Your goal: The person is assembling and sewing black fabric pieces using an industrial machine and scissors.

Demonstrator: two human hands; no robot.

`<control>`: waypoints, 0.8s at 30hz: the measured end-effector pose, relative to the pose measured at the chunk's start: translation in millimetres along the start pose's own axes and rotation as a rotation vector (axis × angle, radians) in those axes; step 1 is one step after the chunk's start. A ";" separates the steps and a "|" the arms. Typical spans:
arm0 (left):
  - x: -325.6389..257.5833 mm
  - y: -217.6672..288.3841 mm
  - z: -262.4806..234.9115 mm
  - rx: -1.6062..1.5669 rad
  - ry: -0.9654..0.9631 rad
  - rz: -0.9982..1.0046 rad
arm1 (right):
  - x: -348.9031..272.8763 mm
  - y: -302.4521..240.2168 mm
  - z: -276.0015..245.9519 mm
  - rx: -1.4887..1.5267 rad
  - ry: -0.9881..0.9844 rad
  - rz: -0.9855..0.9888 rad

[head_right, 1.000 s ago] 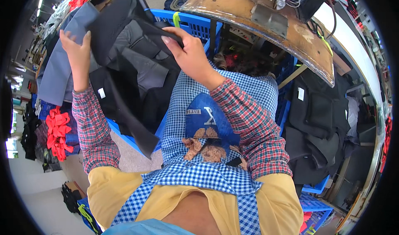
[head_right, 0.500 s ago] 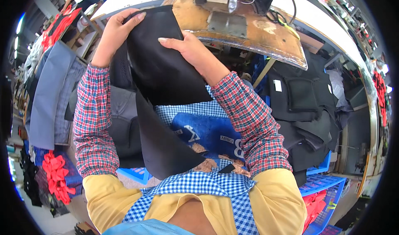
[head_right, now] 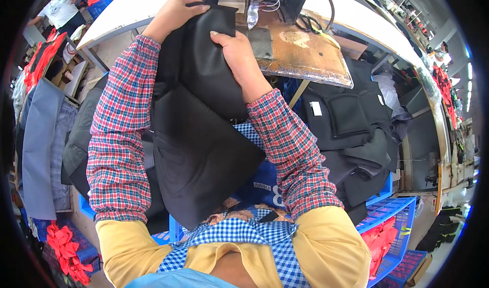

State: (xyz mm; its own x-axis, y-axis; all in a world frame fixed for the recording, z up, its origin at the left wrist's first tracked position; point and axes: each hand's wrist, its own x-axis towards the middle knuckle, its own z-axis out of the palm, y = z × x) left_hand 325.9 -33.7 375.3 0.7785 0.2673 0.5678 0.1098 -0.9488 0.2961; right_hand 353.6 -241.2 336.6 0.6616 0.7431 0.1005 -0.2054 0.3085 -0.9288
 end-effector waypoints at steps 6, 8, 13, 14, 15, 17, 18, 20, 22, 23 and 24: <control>11.7 0.7 23.0 -0.003 -0.031 0.010 | 8.5 3.4 -13.9 -0.005 0.055 -0.020; 12.7 2.8 25.1 0.027 -0.053 -0.017 | 6.8 4.3 -15.0 0.014 0.064 -0.011; 12.1 8.2 23.9 0.017 -0.064 0.008 | -1.6 3.0 -12.4 0.070 0.102 -0.030; 12.1 8.9 23.4 0.015 -0.069 0.014 | -2.8 2.6 -11.8 0.059 0.121 -0.021; 11.7 9.5 22.5 0.016 -0.070 0.022 | -4.1 2.5 -11.1 0.057 0.124 -0.026; 11.1 10.5 20.6 0.020 -0.071 0.031 | -6.0 2.3 -10.3 0.056 0.125 -0.032; 10.6 11.2 19.4 0.010 -0.072 0.030 | -6.8 2.4 -10.1 0.060 0.121 -0.025; 10.1 12.6 17.4 0.002 -0.072 0.034 | -7.7 3.1 -10.1 0.064 0.118 -0.023; 9.5 14.4 15.5 0.014 -0.067 0.020 | -8.4 3.7 -10.2 0.091 0.098 -0.021; 9.0 15.5 14.5 0.011 -0.063 0.034 | -9.0 4.0 -10.0 0.081 0.111 -0.018; 8.7 16.3 13.6 0.021 -0.063 0.033 | -9.5 4.3 -9.8 0.084 0.105 -0.016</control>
State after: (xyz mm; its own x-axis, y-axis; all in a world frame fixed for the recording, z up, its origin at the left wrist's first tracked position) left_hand 342.8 -49.1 374.7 0.8193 0.2250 0.5274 0.0954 -0.9605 0.2615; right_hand 353.5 -252.8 328.2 0.7362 0.6728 0.0731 -0.2508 0.3716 -0.8939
